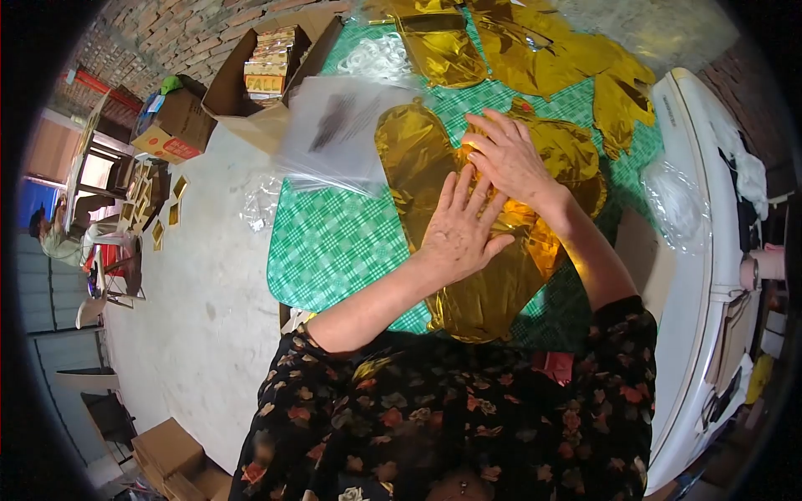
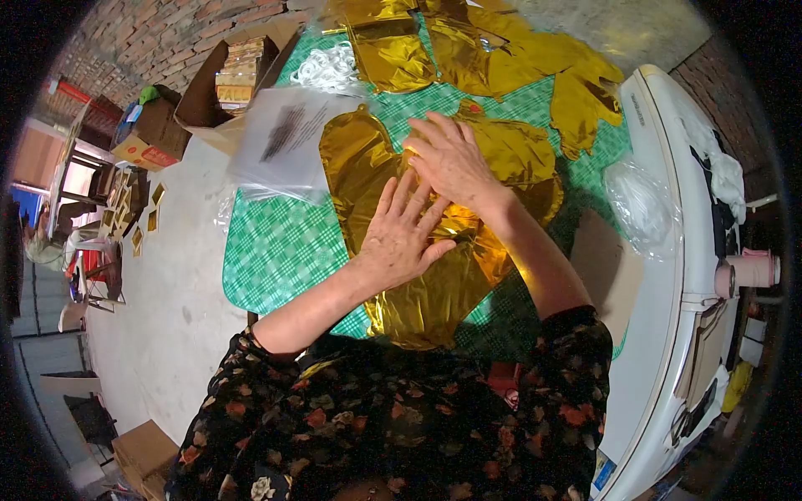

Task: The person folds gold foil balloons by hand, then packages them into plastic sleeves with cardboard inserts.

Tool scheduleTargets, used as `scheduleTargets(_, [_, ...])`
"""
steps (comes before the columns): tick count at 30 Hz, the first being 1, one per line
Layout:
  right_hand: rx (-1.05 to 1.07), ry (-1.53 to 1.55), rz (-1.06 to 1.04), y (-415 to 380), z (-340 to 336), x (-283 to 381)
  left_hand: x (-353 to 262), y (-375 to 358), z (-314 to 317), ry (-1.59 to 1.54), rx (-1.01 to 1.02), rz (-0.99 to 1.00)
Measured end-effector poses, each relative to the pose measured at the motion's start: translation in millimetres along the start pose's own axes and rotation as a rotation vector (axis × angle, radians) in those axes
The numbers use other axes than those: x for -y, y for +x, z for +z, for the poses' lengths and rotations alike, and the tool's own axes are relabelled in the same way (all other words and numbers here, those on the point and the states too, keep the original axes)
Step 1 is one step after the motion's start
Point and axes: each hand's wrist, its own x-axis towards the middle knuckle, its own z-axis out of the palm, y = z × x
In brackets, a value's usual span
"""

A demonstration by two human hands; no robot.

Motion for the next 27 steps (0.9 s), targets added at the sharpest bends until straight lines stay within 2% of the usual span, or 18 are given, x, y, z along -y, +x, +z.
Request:
scheduleTargets(9, [0.022, 0.0, 0.023, 0.3, 0.3, -1.7, 1.7, 0.5, -2.1, 0.002, -0.032, 0.007])
scheduleTargets(15, [-0.052, -0.048, 0.092, -3.7, -0.8, -5.9, 1.5, 1.9, -7.3, -0.056, -0.061, 0.0])
scheduleTargets(19, [-0.089, -0.166, 0.12, -24.9, -12.6, -31.1, 0.5, 2.0, -12.7, -0.045, -0.076, -0.046])
scheduleTargets(25, [-0.222, -0.193, 0.004, -49.7, -8.7, -41.3, 1.6, -1.9, -3.4, 0.014, -0.06, -0.078])
scheduleTargets(27, [-0.186, -0.211, 0.038, -50.1, -9.0, -38.1, 1.7, -2.1, -2.6, 0.02, -0.059, -0.078])
